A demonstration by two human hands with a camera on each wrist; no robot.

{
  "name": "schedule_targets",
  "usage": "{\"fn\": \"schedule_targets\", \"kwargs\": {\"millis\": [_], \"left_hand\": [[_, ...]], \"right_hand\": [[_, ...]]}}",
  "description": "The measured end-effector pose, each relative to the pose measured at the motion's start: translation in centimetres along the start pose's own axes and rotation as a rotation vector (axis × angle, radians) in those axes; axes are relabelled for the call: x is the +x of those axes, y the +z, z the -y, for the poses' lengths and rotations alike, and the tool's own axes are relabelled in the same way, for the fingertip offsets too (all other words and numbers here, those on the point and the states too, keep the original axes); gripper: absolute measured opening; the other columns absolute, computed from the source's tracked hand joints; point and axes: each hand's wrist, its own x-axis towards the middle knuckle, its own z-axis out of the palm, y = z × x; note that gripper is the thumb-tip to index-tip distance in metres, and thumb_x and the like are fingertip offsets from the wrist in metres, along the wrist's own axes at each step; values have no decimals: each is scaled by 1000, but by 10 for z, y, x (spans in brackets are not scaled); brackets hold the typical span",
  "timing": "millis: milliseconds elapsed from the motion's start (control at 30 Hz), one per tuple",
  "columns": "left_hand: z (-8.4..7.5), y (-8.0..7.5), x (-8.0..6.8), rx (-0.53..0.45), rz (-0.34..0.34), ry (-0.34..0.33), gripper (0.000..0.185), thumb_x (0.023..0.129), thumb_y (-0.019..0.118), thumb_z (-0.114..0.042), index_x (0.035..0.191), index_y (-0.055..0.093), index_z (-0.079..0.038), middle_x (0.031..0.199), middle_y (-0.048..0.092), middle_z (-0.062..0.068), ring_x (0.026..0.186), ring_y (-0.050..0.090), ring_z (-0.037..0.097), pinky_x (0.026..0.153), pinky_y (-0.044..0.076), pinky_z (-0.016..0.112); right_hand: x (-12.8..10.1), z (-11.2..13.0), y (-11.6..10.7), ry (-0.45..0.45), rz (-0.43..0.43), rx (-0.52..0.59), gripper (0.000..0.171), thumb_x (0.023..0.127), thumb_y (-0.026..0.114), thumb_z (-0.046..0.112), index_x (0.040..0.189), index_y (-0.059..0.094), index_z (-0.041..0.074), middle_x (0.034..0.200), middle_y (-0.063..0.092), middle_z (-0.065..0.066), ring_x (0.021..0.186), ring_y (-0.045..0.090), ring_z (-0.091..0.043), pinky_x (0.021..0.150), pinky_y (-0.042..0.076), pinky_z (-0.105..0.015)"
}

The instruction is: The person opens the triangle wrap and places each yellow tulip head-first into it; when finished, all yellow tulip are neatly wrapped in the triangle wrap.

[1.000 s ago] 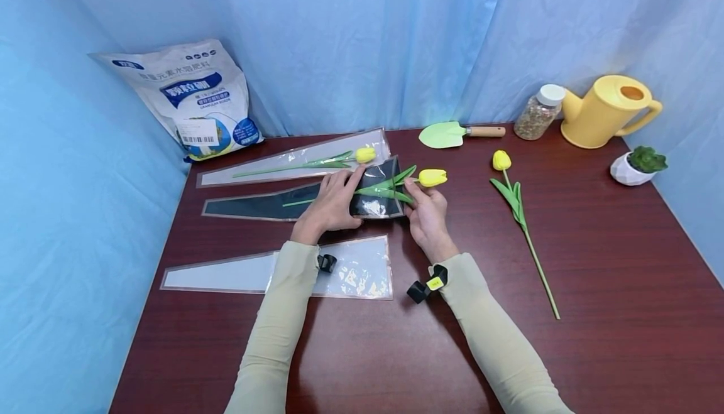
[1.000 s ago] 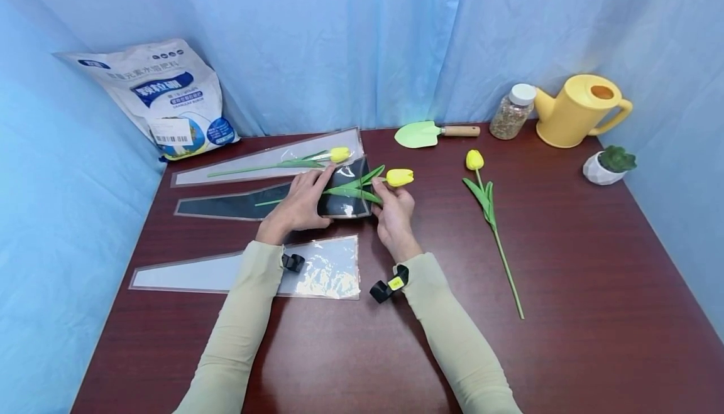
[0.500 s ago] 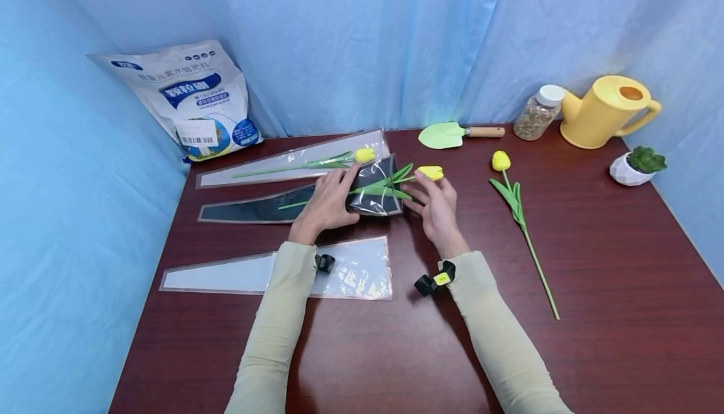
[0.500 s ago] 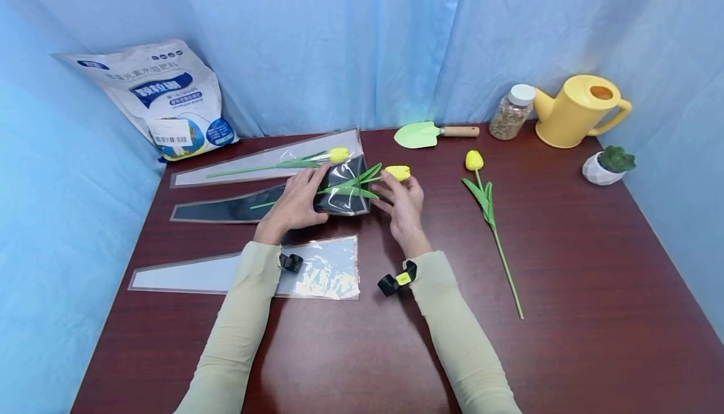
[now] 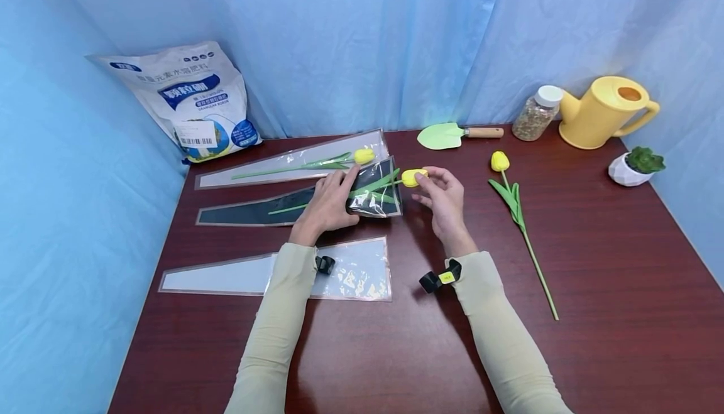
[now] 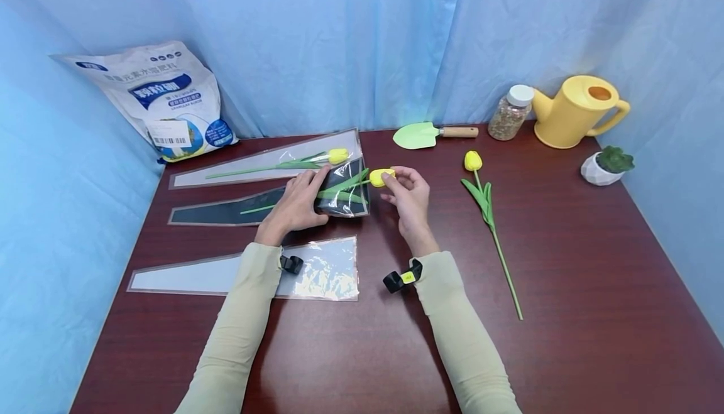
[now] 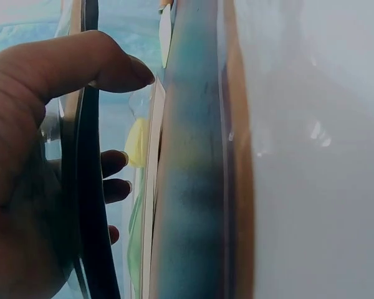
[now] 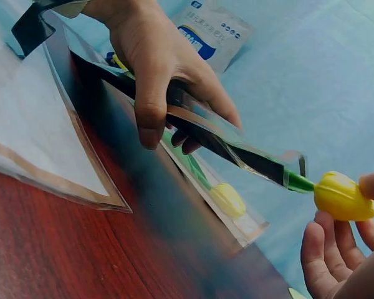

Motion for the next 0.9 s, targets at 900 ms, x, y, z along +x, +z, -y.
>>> {"fn": "schedule_targets", "kwargs": {"millis": [900], "left_hand": [[-2,-7,-3,-32,-17,29,104,81,80,-32,161,16,-20,139,45,15,126,45,32,114,33,57]], "right_hand": [[0,-11,5,-71,59,-172,15,89,74,9,95,61,14,83,68,9,75,68,-7,69,63,-30]]}}
